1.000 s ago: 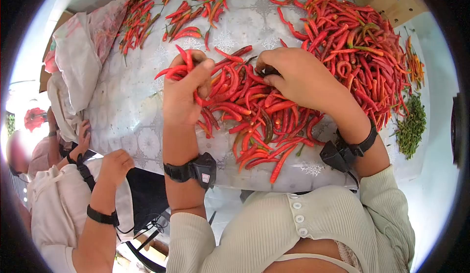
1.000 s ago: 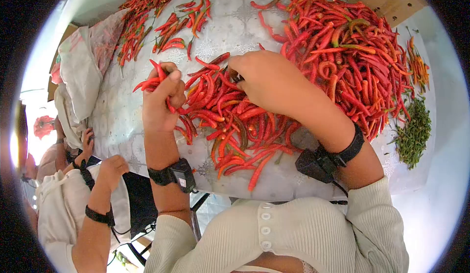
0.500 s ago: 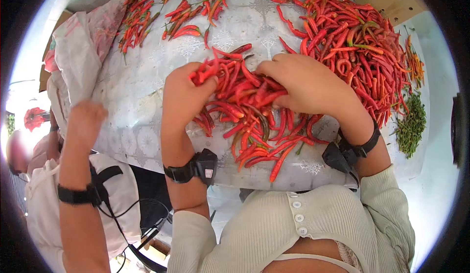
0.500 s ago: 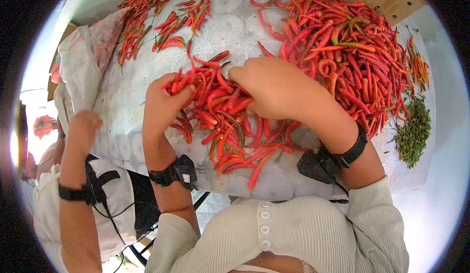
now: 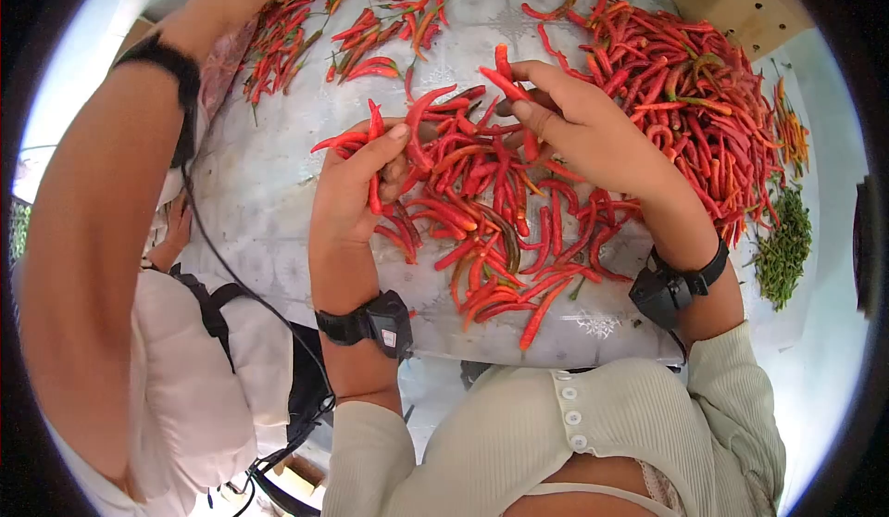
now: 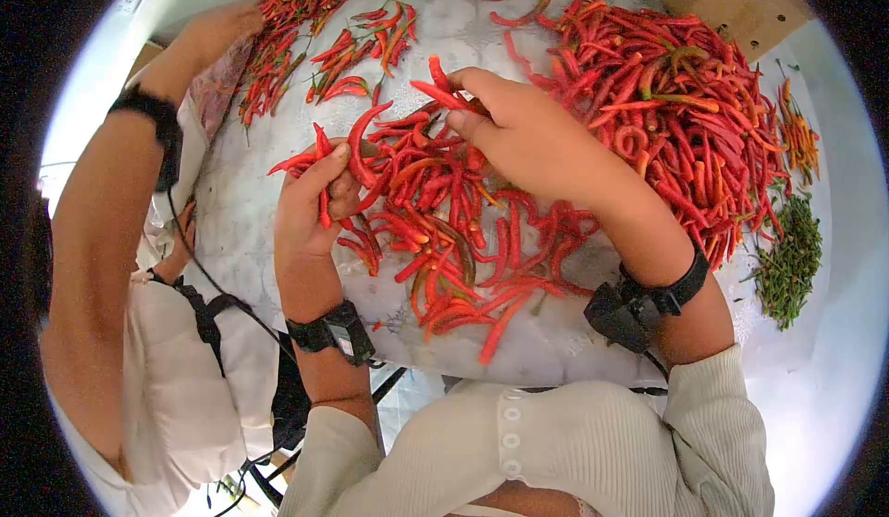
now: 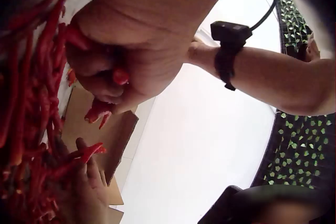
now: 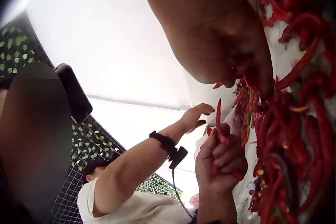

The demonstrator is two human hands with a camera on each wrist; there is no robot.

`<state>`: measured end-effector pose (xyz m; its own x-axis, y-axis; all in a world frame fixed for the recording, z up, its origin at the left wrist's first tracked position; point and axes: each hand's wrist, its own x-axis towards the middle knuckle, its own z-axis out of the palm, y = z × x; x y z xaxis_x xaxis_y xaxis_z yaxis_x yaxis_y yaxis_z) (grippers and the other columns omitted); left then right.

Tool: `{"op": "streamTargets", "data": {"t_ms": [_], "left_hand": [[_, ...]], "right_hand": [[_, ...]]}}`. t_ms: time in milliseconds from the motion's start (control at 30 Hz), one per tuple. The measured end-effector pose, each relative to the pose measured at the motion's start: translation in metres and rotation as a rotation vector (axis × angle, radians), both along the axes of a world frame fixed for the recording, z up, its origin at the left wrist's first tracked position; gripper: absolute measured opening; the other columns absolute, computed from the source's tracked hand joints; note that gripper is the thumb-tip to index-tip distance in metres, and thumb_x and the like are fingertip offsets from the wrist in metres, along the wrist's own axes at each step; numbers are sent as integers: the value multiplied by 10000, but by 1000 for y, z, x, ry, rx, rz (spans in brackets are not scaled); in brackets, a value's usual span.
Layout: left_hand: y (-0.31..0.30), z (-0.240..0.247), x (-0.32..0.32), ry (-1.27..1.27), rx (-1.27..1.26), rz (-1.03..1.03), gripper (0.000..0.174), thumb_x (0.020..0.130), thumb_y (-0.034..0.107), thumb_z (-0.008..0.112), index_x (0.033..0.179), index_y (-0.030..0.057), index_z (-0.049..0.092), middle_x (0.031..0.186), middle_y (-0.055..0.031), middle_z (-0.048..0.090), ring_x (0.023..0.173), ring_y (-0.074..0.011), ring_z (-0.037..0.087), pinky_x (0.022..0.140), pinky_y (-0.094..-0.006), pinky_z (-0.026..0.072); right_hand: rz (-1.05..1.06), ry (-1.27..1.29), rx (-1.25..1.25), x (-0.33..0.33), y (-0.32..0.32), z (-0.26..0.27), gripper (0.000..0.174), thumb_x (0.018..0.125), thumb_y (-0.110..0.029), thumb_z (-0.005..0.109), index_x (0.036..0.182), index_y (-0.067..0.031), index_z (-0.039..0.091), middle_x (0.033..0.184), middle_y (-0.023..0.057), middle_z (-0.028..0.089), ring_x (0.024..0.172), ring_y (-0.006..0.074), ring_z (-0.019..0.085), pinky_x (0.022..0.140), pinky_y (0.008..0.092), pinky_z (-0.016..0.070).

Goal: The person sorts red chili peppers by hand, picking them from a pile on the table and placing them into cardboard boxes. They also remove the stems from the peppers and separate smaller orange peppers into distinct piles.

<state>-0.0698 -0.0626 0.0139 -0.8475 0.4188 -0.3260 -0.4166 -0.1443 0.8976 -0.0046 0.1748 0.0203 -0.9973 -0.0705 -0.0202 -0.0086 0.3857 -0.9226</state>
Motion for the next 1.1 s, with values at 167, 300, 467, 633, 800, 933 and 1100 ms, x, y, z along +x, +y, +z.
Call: {"op": "streamTargets", "data": {"t_ms": [167,300,467,633,800,933,1100], "left_hand": [[-4,-7,-2,-33,101,-56,164,852,143,613,937,3,626,581,16,497,453,-53,395,408,-198,273],[-3,-8,-6,-113,201,-104,197,882,201,569,912,14,624,563,25,470,433,-51,357,398,-201,260],[-1,-13,-7,-98,232,-119,246,906,260,553,928,23,612,568,27,467,427,-49,344,392,-201,256],[-1,-14,-4,-122,185,-123,234,909,269,574,962,44,611,649,-15,576,461,-55,445,386,-182,265],[2,-13,0,-102,181,-155,212,892,236,607,984,45,612,752,-69,651,505,-71,526,372,-171,282],[5,-13,0,-119,209,-165,219,892,235,608,985,37,607,758,-69,650,502,-69,521,365,-168,289],[7,-13,0,-118,123,-183,259,956,276,476,1024,37,550,664,-27,545,417,-55,375,397,-184,299]], "right_hand": [[135,-88,-293,-6,4,-8,318,991,-241,424,1163,12,509,967,77,613,825,137,624,719,254,498],[126,-162,-333,-4,2,3,326,994,-262,415,1129,9,535,973,85,630,836,143,633,739,258,500],[99,-185,-480,-3,0,4,329,987,-260,431,1118,10,567,1006,80,637,867,150,642,803,253,499],[28,-185,-547,-4,-2,-2,328,981,-244,442,1140,14,565,1038,83,634,921,191,640,827,280,505],[-28,-315,-866,-4,-4,2,337,983,-245,434,1191,5,524,1078,110,620,956,244,636,827,326,514],[-14,-365,-918,-7,-3,-1,330,984,-250,430,1190,-5,509,1088,127,615,964,250,635,819,334,515],[-46,-382,-882,-5,-5,3,311,980,-258,439,1173,-28,520,1098,125,617,988,235,628,810,314,507]]}}
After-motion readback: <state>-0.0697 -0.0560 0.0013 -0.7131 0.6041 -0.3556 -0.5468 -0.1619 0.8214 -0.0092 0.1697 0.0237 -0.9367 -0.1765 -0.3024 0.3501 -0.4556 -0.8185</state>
